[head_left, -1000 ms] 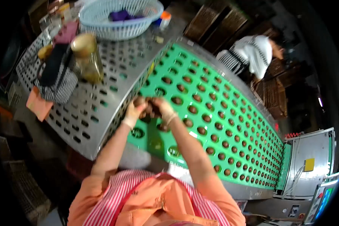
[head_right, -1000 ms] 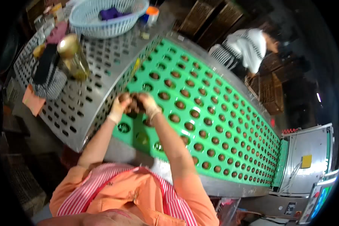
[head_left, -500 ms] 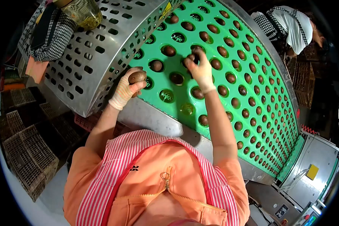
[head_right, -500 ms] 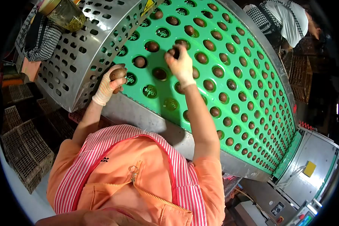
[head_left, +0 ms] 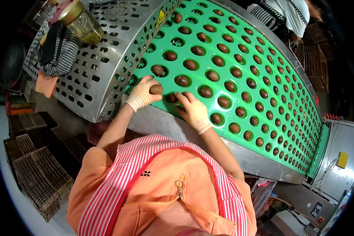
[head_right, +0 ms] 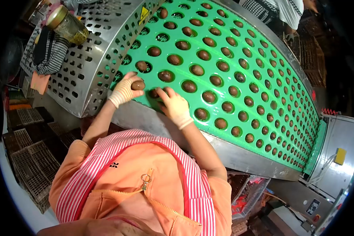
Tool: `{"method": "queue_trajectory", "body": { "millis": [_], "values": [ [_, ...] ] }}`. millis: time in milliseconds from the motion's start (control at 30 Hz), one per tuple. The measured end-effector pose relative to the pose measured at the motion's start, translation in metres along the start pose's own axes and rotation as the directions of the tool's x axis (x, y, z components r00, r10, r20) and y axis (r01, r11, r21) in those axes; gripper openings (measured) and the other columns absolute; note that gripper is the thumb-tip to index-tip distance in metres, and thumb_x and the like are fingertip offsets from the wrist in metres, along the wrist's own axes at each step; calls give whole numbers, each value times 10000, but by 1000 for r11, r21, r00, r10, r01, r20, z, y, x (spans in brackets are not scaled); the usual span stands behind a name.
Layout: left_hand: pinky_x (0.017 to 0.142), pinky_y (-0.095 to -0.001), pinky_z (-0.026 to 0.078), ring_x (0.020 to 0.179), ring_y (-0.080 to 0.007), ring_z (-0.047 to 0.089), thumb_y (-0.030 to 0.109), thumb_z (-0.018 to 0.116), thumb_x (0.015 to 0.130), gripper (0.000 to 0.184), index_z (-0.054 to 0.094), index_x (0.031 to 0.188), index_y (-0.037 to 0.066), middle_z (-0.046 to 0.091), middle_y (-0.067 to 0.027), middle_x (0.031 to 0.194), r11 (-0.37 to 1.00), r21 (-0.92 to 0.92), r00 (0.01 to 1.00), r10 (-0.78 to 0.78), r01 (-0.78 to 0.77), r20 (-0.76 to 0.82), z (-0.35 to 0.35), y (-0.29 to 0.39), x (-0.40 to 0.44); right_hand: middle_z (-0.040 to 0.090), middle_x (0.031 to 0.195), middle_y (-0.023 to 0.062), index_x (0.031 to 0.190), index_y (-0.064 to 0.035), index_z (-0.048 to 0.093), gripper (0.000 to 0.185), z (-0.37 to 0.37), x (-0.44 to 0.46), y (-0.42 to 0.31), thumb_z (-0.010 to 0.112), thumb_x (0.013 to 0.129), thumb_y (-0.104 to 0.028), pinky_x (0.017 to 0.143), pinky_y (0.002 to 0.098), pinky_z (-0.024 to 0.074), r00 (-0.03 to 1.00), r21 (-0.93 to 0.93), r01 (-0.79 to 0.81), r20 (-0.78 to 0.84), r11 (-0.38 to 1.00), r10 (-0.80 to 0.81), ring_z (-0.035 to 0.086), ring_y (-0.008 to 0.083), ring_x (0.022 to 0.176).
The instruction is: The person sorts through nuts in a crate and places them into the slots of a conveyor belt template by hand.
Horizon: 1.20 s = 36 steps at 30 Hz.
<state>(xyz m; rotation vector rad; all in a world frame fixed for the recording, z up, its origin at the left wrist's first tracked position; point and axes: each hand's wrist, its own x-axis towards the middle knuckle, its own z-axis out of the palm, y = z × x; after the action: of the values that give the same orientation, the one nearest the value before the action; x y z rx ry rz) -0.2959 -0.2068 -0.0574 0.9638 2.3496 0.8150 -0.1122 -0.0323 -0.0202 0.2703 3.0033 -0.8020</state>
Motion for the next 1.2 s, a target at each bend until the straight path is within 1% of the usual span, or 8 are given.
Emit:
{"method": "queue_trajectory", "body": {
  "millis": [167,267,400,467,600,767,967,1200],
  "values": [
    [922,-404,504,1015,-332,606,284,813,630,595,641,1170,104,598,-131,1145,999,-32,999,26,-27,-43,-4,20,-4,550,1259,71,1226,-171,582,459,19,-50,38,699,782,-185,982,468,412,975,-173,71,-197,982,-105,490,333,1209],
    [895,-325,502,1003,-218,599,223,819,694,629,596,1260,63,607,-97,1139,908,-399,989,88,-128,-116,3,21,2,542,1285,87,1244,-145,579,497,7,-76,21,712,766,-111,999,487,404,915,-3,-89,-395,996,81,460,378,1233],
    [521,-267,474,700,-124,573,126,777,753,610,519,1305,106,616,-52,1010,521,-831,981,121,-193,-152,17,26,36,547,1263,143,1207,-101,595,481,9,-128,20,732,746,-89,1016,494,397,826,111,-208,-513,972,235,472,401,1202],
    [488,-279,455,696,-124,568,124,758,765,554,506,1258,116,618,-64,1008,601,-800,997,-57,-10,-55,-2,54,56,550,1245,154,1187,-90,596,464,12,-155,23,734,744,-90,1012,501,398,783,119,-325,-522,938,337,475,405,1189],
    [621,-356,491,783,-179,552,199,750,782,498,493,1187,64,593,-104,919,933,-308,914,52,-189,-402,-2,54,151,541,1233,187,1141,-77,603,378,28,-187,40,688,773,-64,1000,533,393,636,37,-441,-692,897,341,464,430,1190],
    [877,-454,503,1076,-382,566,362,707,807,516,545,1232,119,506,-159,1317,993,119,993,11,4,-119,-11,65,225,559,1208,189,1104,-78,613,341,50,-201,46,676,768,-84,993,538,403,563,56,-516,-730,855,388,485,430,1165],
    [937,-466,465,1194,-348,526,307,561,930,403,548,1296,139,492,-161,1318,815,579,994,-85,25,76,-26,87,239,559,1188,203,1096,-60,596,332,58,-198,55,674,773,-58,967,531,421,537,14,-516,-774,856,336,507,427,1120],
    [1079,-466,328,1309,-358,416,171,541,903,541,389,1418,102,488,-175,1341,445,884,967,255,-145,30,-8,10,258,562,1159,200,1074,-62,594,308,54,-197,54,659,773,-56,926,531,435,561,-2,-533,-749,846,352,523,418,1070]
  ]
}}
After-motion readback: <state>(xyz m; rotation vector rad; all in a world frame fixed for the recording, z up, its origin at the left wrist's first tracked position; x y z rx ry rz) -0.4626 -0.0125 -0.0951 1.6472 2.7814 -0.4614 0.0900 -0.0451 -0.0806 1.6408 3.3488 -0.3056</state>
